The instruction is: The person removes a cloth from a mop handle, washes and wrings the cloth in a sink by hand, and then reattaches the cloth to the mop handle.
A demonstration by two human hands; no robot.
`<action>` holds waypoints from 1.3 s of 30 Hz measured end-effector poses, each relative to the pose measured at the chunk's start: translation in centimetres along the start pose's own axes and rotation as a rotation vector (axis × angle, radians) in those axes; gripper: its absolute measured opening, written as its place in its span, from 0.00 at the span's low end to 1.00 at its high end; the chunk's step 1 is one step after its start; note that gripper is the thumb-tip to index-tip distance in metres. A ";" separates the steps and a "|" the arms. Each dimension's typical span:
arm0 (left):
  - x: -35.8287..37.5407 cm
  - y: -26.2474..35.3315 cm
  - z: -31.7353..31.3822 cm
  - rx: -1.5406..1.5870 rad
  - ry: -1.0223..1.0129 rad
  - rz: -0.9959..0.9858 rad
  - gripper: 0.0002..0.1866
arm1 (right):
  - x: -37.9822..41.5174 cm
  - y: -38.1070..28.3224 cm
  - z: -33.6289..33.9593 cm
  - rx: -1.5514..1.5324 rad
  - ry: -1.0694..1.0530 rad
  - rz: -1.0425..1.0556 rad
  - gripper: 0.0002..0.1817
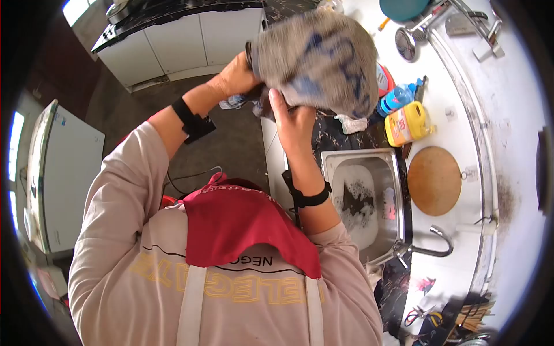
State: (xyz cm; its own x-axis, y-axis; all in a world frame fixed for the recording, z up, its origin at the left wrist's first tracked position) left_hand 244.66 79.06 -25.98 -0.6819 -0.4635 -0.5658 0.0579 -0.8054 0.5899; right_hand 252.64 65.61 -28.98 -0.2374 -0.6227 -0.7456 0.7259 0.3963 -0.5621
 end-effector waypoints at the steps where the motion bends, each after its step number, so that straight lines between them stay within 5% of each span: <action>1: -0.6 -0.8 -0.7 0.197 -0.090 0.222 0.13 | 0.7 0.3 0.8 -0.056 0.052 -0.086 0.33; 3: -1.2 -3.1 -2.2 0.451 -0.265 0.745 0.06 | 2.1 1.0 1.7 -0.105 0.116 -0.180 0.34; 5: -1.8 -5.2 -5.6 0.414 -0.292 0.514 0.03 | 4.0 1.9 2.2 -0.157 0.256 -0.158 0.22; 7: -0.9 -8.2 -10.1 0.742 -0.393 0.854 0.06 | 5.3 3.0 2.2 -0.443 0.384 -0.297 0.21; 9: 0.0 -8.7 -13.4 0.756 -0.510 0.907 0.14 | 8.3 7.3 1.4 -0.544 0.390 -0.670 0.29; 10: 0.9 -7.8 -15.0 0.804 -0.538 0.969 0.17 | 8.9 7.5 1.1 -0.750 0.292 -1.028 0.32; 15: 2.8 -9.1 -21.7 0.997 -0.760 1.137 0.20 | 12.9 14.0 -0.5 -0.922 0.536 -1.135 0.38; 19: 2.4 -13.4 -24.4 0.921 -0.681 1.181 0.17 | 14.1 18.0 -0.3 -0.860 0.709 -1.185 0.38; 22: 0.8 -15.9 -25.4 0.566 -0.832 0.769 0.14 | 15.8 21.4 -1.0 -0.869 0.932 -1.428 0.34; 23: 0.0 -16.6 -25.2 0.579 -0.835 0.770 0.14 | 16.2 22.5 -1.4 -0.855 0.935 -1.433 0.34; 25: -1.9 -18.0 -24.1 0.086 -0.787 0.412 0.14 | 14.2 21.1 -1.9 -0.669 0.908 -1.453 0.36; 27: -2.3 -19.7 -23.7 0.112 -0.811 0.414 0.18 | 13.4 22.6 -3.5 -0.689 0.922 -1.439 0.36; 30: -2.2 -21.4 -23.1 0.514 -0.787 0.708 0.18 | 12.6 23.8 -4.9 -0.693 0.965 -1.440 0.28; 32: -1.0 -20.3 -23.2 1.263 -0.853 1.368 0.13 | 11.8 23.7 -5.4 -0.667 0.995 -1.470 0.22; 35: -0.3 -23.5 -25.8 0.916 -0.853 1.206 0.13 | 11.4 22.9 -5.5 -0.532 1.000 -1.545 0.20; 39: -2.2 -24.5 -25.7 0.635 -0.883 1.016 0.13 | 13.2 23.5 -6.0 -0.821 1.117 -1.352 0.20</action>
State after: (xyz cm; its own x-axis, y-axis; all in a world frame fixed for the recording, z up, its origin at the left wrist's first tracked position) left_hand 263.48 90.34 -54.00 -0.7703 -0.1595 0.6173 0.6064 0.1161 0.7867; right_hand 262.67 70.73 -54.17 -0.7756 -0.2272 0.5889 -0.6164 0.4736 -0.6290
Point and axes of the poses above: each hand's wrist, its own x-axis away from the middle knuckle, its own z-axis out of the back of the hand, y = z × x, the point moved 5 cm from there along -x, towards the middle knuckle, and after that the axes turned 6 degrees about z, right-handed, at the moved point
